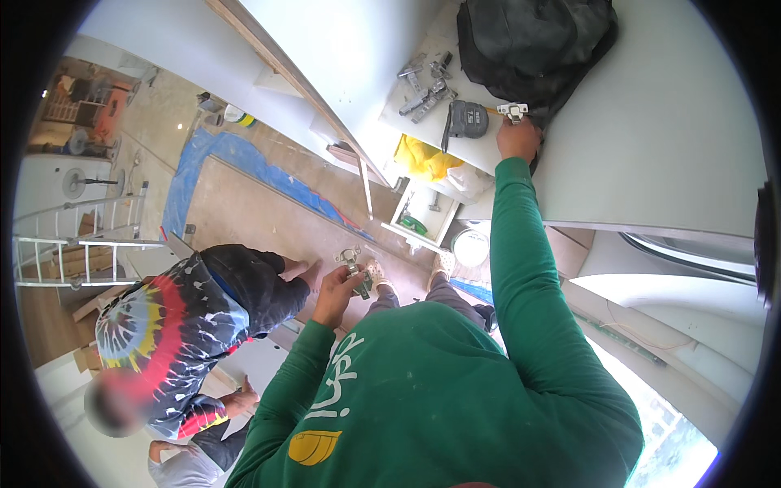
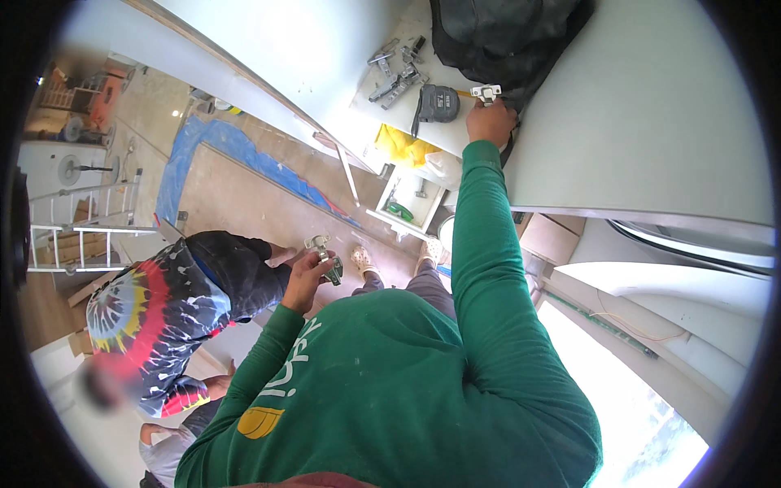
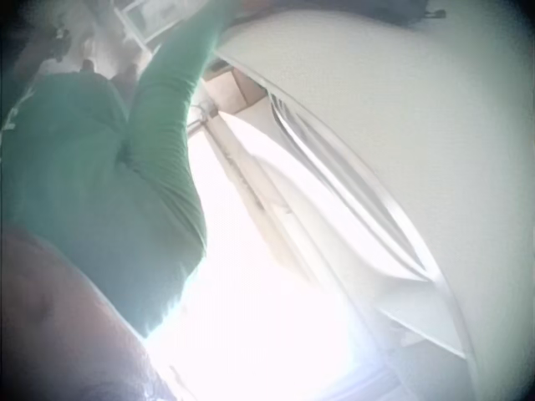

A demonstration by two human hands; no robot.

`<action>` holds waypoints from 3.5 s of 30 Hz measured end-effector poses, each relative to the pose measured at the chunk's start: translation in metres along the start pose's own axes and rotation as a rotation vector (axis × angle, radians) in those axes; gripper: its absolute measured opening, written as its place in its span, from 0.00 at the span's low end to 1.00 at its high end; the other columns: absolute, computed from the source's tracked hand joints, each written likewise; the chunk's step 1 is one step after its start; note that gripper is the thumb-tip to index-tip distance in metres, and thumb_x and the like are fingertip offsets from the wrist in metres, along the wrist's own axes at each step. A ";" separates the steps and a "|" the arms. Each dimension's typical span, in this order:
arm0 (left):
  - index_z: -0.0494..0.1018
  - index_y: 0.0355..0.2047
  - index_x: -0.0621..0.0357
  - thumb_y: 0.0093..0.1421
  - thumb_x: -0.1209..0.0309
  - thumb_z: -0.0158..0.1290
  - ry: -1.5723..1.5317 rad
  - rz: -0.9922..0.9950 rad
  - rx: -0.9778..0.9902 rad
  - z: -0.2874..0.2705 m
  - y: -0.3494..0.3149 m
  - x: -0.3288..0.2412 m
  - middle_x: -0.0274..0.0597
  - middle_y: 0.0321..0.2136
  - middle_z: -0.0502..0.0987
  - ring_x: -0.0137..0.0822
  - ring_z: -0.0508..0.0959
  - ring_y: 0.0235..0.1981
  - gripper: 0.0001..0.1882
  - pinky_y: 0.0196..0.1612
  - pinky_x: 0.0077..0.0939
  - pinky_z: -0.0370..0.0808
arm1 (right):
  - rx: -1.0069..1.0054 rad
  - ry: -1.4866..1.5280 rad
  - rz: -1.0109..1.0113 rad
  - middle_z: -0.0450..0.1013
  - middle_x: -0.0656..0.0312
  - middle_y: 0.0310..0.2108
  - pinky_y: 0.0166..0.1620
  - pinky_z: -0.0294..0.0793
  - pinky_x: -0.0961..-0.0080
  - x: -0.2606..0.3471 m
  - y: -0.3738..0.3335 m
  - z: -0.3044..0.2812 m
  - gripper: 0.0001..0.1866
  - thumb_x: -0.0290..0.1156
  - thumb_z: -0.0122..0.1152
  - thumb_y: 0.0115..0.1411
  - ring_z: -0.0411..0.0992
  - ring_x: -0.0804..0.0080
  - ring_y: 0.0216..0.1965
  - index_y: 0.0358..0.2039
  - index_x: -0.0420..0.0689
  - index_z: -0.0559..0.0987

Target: The person picks up and handles multiple metal cabinet hinges and small plastic parts, repeatedly moving them between hands and a nearby shelf. The person does not install the parts during the clip.

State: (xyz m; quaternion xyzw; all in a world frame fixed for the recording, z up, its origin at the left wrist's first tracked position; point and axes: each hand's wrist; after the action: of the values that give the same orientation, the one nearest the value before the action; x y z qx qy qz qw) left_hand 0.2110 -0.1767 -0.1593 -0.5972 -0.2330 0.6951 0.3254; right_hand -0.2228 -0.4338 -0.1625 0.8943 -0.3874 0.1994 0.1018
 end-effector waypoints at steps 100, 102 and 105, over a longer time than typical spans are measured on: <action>0.76 0.46 0.66 0.58 0.62 0.65 0.742 0.829 -0.179 0.153 0.233 -0.174 0.56 0.39 0.83 0.52 0.84 0.41 0.21 0.47 0.42 0.79 | 1.004 1.372 0.200 0.75 0.56 0.35 0.41 0.74 0.69 -0.061 -0.191 -0.048 0.13 0.34 0.45 0.68 0.73 0.69 0.33 0.48 0.41 0.71; 0.79 0.44 0.69 0.56 0.61 0.68 0.771 0.749 -0.117 0.162 0.274 -0.181 0.54 0.35 0.84 0.47 0.85 0.36 0.24 0.42 0.39 0.80 | 1.030 1.219 0.307 0.74 0.59 0.33 0.37 0.70 0.74 -0.102 -0.224 -0.031 0.16 0.34 0.46 0.67 0.70 0.72 0.30 0.50 0.40 0.73; 0.81 0.45 0.70 0.56 0.59 0.68 0.624 0.698 -0.053 0.167 0.303 -0.188 0.53 0.33 0.85 0.45 0.86 0.37 0.25 0.44 0.37 0.81 | 1.092 1.147 0.483 0.74 0.61 0.32 0.35 0.71 0.72 -0.146 -0.256 -0.031 0.18 0.34 0.47 0.68 0.71 0.73 0.30 0.54 0.39 0.73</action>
State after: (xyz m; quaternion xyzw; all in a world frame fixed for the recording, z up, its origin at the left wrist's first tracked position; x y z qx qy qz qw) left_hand 0.0085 -0.5093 -0.2178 -0.8285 0.0730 0.5440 0.1114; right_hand -0.1344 -0.1537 -0.2051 0.4695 -0.3054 0.8011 -0.2108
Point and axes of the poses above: each hand's wrist, its own y-axis towards the middle knuckle, its own z-axis out of the palm, x = y × z
